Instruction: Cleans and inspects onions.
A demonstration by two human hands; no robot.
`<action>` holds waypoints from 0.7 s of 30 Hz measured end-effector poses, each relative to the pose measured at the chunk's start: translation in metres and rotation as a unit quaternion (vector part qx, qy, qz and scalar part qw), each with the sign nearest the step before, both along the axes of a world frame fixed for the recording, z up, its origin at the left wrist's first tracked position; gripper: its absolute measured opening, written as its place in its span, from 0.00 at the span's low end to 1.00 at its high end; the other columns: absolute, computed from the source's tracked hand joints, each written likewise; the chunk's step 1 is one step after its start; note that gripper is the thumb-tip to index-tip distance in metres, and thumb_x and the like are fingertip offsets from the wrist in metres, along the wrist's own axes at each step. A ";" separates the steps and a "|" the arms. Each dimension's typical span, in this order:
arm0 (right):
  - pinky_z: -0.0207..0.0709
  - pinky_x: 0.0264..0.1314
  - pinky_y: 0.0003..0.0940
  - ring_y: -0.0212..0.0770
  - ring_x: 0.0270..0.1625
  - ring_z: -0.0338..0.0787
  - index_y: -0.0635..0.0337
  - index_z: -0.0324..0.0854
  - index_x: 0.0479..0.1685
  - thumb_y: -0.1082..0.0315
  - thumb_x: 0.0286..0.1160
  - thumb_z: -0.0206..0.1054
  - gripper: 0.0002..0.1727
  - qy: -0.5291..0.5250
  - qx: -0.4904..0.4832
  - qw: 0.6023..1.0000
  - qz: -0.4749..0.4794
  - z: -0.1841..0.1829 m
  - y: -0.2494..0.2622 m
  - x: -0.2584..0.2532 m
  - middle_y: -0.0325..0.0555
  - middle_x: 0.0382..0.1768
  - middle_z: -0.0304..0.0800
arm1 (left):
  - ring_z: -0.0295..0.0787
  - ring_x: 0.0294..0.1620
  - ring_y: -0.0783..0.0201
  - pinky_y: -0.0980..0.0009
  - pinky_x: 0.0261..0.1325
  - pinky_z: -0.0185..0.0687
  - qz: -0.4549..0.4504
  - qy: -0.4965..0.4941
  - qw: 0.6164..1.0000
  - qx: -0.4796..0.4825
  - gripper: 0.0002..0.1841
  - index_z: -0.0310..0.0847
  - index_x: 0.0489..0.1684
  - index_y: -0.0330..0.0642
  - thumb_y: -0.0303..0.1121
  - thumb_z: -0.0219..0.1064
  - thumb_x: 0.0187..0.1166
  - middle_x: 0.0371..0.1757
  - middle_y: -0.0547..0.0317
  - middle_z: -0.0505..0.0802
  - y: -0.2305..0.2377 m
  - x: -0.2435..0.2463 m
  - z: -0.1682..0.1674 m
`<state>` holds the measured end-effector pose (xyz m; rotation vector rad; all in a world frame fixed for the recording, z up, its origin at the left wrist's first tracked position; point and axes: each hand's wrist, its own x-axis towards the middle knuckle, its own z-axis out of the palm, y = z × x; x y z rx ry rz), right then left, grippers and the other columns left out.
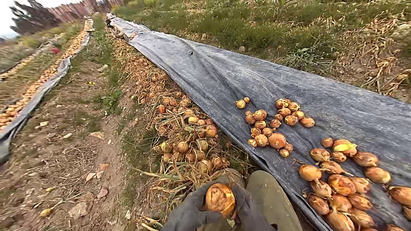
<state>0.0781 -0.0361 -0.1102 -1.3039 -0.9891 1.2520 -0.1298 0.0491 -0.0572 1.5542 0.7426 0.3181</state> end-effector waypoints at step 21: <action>0.84 0.36 0.41 0.38 0.29 0.86 0.52 0.84 0.56 0.28 0.83 0.44 0.38 -0.073 -0.158 0.984 0.025 -0.036 -0.010 0.015 0.42 0.31 0.85 | 0.92 0.62 0.50 0.46 0.69 0.82 -0.091 0.383 0.892 0.221 0.25 0.87 0.66 0.45 0.51 0.49 0.92 0.58 0.49 0.94 -0.018 0.063 0.024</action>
